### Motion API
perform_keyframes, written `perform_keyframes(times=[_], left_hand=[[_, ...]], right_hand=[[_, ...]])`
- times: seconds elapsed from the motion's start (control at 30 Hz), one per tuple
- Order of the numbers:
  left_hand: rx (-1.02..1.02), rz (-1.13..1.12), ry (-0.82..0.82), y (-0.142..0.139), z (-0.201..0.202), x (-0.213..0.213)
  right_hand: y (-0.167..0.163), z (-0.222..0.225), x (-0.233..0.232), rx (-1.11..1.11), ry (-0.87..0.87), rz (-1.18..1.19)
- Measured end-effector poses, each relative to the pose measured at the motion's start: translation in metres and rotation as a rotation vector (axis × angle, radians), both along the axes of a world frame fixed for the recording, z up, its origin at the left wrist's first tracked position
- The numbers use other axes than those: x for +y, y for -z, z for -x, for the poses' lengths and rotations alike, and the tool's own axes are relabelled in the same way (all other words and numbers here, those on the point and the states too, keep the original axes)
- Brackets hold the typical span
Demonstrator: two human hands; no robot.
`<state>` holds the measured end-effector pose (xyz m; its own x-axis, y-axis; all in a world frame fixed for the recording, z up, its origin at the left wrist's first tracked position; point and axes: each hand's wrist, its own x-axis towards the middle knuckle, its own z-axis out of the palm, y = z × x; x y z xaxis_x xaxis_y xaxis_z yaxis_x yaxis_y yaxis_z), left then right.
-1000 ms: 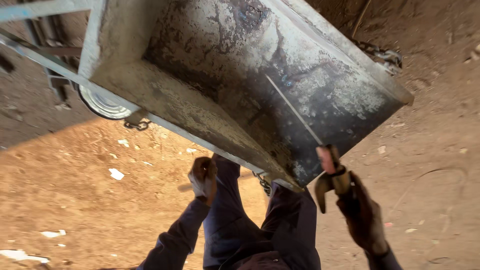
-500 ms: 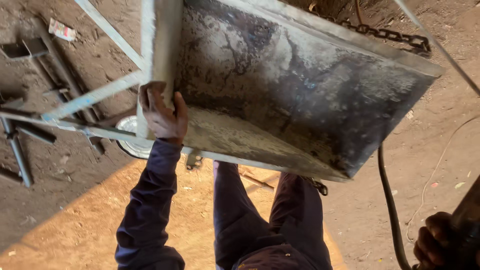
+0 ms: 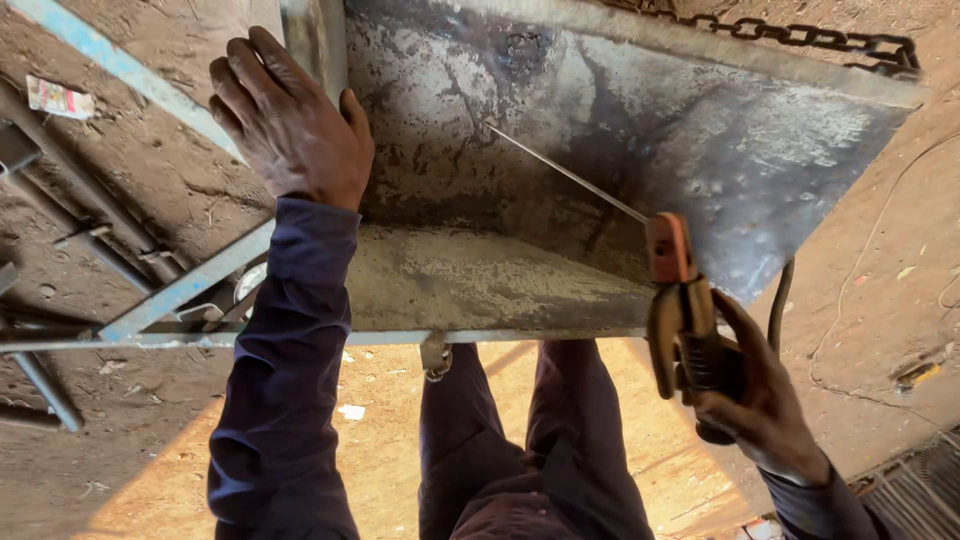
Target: The person hammers the underside of an upturned metal cart hopper, then uses an arc welding electrode holder to weld along its seams, producing sparks, and finally gathers the welding cable. The cart rests on the workshop floor throughout.
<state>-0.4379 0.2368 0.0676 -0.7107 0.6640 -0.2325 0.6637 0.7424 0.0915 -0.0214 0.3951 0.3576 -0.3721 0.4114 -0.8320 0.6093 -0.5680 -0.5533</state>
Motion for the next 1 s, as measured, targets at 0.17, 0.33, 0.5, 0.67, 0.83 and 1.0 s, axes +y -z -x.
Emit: perform_keyframes(times=[0.17,0.33,0.5,0.67,0.83,1.0], left_hand=[[-0.296,0.049,-0.189,0.028,0.02,0.014],[-0.096,-0.112,-0.144,0.071,0.039,0.002],[-0.042,-0.132,-0.17,0.072,0.036,-0.017],[0.065,-0.128,-0.234,0.067,0.04,-0.013],[-0.001,-0.144,-0.184,0.058,0.046,-0.015],[0.031,-0.164,-0.133,0.042,0.049,-0.02]], right_hand=[[0.033,0.008,-0.006,-0.225,-0.3,-0.224],[0.059,0.023,0.001,-0.304,-0.389,-0.333],[0.071,0.031,0.018,-0.303,-0.561,-0.497],[0.087,0.033,0.037,-0.279,-0.574,-0.443],[0.098,0.03,0.048,-0.225,-0.671,-0.533],[0.108,0.026,0.053,-0.243,-0.682,-0.551]])
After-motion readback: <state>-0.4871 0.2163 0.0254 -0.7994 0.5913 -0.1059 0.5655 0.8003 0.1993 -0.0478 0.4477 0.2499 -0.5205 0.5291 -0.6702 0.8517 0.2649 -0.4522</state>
